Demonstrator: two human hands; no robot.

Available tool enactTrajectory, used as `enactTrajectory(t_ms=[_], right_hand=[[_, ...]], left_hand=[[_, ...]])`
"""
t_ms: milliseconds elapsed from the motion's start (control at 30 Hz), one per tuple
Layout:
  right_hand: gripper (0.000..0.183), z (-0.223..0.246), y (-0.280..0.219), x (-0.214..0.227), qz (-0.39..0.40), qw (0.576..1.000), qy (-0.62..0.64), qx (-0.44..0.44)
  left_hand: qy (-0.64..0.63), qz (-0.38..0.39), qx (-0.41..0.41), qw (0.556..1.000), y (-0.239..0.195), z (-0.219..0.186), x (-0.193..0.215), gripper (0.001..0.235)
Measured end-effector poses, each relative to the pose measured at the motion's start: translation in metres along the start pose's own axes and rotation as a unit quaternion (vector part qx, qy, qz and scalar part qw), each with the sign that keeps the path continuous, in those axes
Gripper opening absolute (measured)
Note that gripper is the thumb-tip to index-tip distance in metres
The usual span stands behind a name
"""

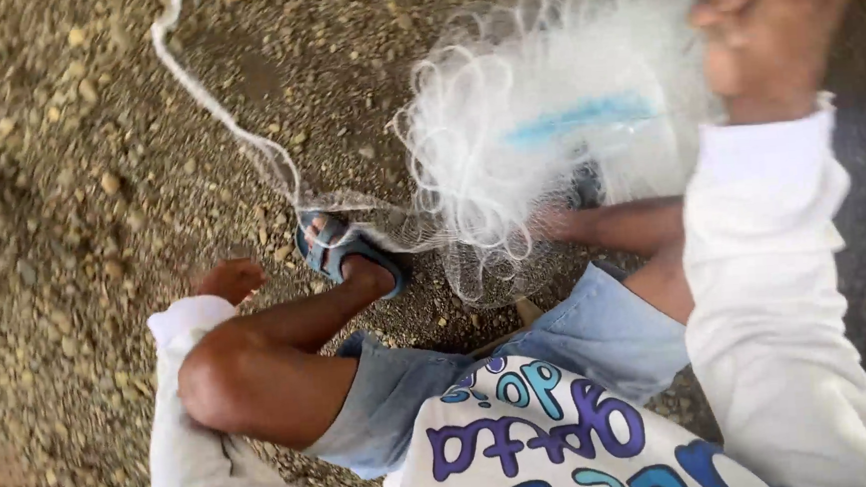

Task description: Inspecting and repairing a fine-mesh fishing net by hand.

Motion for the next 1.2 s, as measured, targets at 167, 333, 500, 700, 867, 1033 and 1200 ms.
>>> enactTrajectory(t_ms=[167, 333, 500, 700, 867, 1033, 1200], right_hand=[[0.051, 0.071, -0.086, -0.136, 0.177, 0.927, -0.292, 0.157], [0.032, 0.073, -0.102, -0.15, 0.23, 0.914, -0.263, 0.207], [0.024, 0.077, -0.112, -0.162, 0.243, 0.915, -0.228, 0.226], [0.019, 0.076, -0.112, -0.166, 0.252, 0.93, -0.183, 0.193], [0.019, 0.067, -0.108, -0.168, 0.258, 0.934, -0.183, 0.164], [0.022, 0.061, -0.118, -0.187, 0.304, 0.92, -0.188, 0.162], [0.024, 0.06, -0.129, -0.202, 0.311, 0.921, -0.179, 0.152]], left_hand=[[-0.196, -0.162, -0.044, 0.966, -0.01, -0.041, 0.041, 0.036], [-0.239, -0.362, -0.263, 0.862, 0.007, -0.22, 0.208, 0.013], [-0.322, -0.389, -0.315, 0.804, 0.03, -0.329, 0.21, 0.03], [-0.609, -0.299, -0.267, 0.685, 0.052, -0.33, 0.188, 0.011], [-0.406, -0.42, -0.294, 0.756, 0.032, -0.296, 0.213, 0.009], [-0.399, -0.479, -0.244, 0.743, 0.011, -0.284, 0.241, 0.001], [-0.433, -0.498, -0.281, 0.697, 0.007, -0.287, 0.246, 0.017]])
Point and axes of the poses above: each hand's wrist, its own y-axis towards the middle knuckle, its own x-axis out of the back of the hand, z = x × y, the point moved 7 cm from there along y, towards the middle knuckle, and after that the axes turned 12 degrees about -x, right-handed, at the moved point
